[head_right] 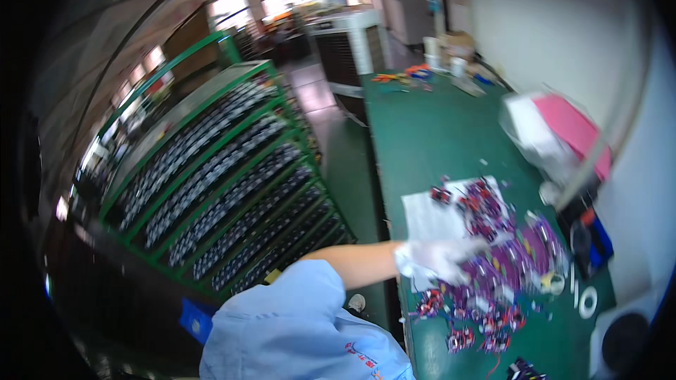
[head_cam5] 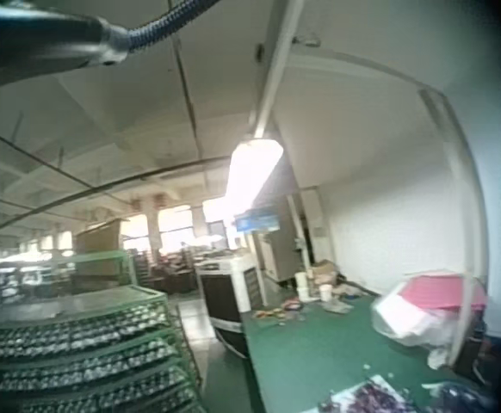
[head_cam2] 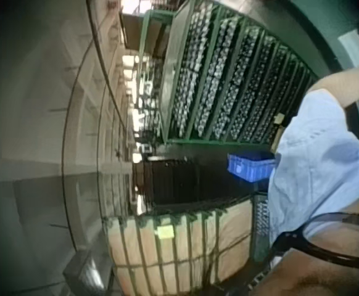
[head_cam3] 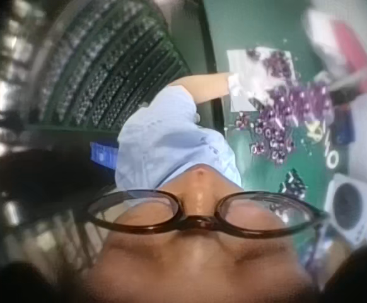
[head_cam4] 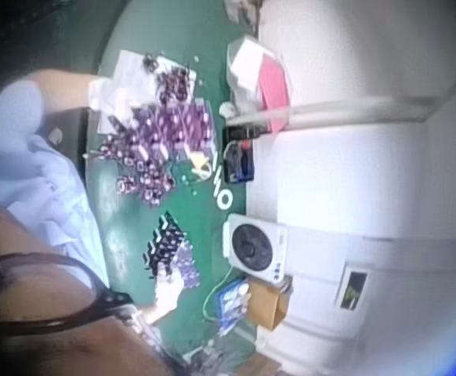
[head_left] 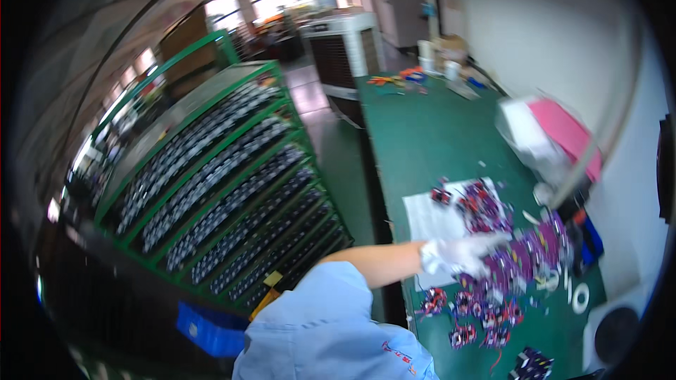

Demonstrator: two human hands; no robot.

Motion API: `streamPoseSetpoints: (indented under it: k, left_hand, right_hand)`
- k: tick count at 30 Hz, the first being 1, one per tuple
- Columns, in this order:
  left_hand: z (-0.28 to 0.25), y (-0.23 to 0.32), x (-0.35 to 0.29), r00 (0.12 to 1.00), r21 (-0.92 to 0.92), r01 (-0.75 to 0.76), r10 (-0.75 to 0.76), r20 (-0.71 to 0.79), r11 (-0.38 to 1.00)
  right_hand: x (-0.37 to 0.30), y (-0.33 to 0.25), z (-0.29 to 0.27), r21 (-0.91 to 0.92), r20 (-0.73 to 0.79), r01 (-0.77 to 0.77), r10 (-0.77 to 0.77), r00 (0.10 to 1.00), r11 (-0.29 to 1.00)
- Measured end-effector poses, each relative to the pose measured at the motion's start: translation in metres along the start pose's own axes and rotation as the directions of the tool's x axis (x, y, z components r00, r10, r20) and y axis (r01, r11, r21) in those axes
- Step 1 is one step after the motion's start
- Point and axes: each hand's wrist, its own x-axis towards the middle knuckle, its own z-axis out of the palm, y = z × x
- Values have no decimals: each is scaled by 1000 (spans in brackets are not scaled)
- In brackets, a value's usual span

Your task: Manually assemble and sort small electronic circuit board components and place them into storage racks.

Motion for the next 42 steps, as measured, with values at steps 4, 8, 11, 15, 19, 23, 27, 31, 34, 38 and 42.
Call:
streamPoseSetpoints:
  k: [4,8,11,15,19,23,27,31,34,38,42]
  left_hand:
    - [-146,160,-110,738,113,209,-81,-669,971]
    - [-245,262,-237,429,538,305,391,-814,786]
    - [-295,355,-341,503,590,807,560,-659,-30]
    - [-357,442,-456,694,449,712,442,-569,-540]
    - [-418,470,-555,537,234,638,206,-818,-734]
    - [-431,486,-661,220,28,603,132,-966,-797]
    - [-468,486,-720,12,-93,610,126,-992,-787]
    - [-498,490,-751,-88,-86,653,36,-995,-752]
    - [-512,491,-797,-131,-106,585,35,-991,-804]
    - [-530,481,-826,-212,-128,579,3,-977,-805]
    - [-537,466,-863,-228,-116,616,-36,-973,-779]
  right_hand:
    - [83,-89,7,-97,-181,139,-154,971,986]
    - [127,-291,39,-22,-73,577,-577,814,816]
    - [136,-416,82,237,-8,856,-880,475,460]
    - [163,-521,164,666,-162,678,-828,538,310]
    - [149,-709,241,612,-201,787,-946,255,82]
    - [-23,-884,324,-25,-434,797,-711,-553,-604]
    - [-118,-979,366,-49,-144,777,-766,-627,-627]
    - [-187,-1051,417,-139,27,665,-674,-738,-734]
    - [-242,-1086,454,-121,204,637,-647,-735,-762]
    - [-278,-1109,483,-95,281,546,-548,-787,-832]
    - [-304,-1111,495,-66,333,536,-525,-783,-842]
